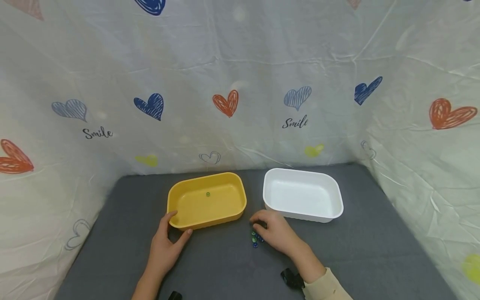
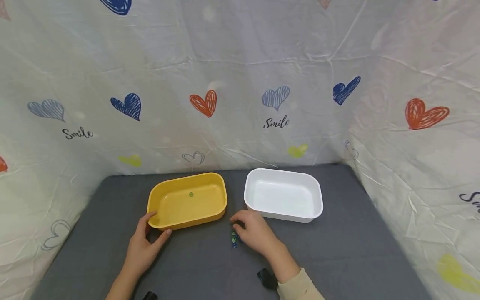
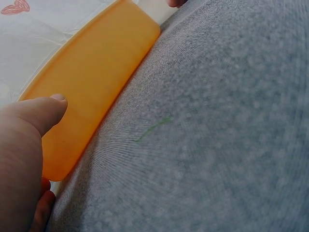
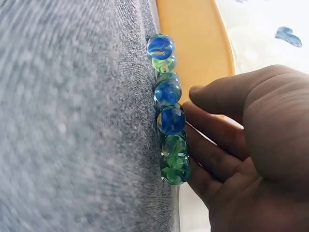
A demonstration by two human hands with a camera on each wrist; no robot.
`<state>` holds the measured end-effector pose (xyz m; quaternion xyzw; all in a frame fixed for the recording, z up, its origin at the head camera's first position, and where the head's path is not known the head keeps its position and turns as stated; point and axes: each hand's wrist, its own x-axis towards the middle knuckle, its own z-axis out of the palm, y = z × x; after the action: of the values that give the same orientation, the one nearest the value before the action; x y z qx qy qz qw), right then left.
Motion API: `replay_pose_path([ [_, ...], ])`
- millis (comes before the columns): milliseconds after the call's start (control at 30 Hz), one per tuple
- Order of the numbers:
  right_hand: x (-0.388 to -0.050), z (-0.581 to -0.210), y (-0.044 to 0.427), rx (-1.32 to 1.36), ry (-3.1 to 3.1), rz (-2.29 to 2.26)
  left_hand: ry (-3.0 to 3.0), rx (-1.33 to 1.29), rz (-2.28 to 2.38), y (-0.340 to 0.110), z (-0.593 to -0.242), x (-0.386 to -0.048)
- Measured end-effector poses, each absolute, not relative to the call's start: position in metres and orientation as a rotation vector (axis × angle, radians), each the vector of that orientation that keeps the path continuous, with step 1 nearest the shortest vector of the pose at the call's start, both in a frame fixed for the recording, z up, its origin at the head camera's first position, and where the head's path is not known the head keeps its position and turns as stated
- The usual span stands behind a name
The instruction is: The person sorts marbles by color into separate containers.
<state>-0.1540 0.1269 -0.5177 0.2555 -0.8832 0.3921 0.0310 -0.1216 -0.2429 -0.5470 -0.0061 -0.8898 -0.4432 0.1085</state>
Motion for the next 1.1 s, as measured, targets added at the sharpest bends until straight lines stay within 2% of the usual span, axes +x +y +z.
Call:
replay_pose_path([
  [367,-0.1489,-0.5142,0.1228,0.698,-2.789,1.018,-2.610,-0.033,-1.285,-0.2424,-0.5469,-0.1194],
  [1100,-0.1488,-0.5167,0.1241,0.682,-2.777,1.050,-2.609,-0.040,-1.295,-0.2422,-0.5468,-0.1206],
])
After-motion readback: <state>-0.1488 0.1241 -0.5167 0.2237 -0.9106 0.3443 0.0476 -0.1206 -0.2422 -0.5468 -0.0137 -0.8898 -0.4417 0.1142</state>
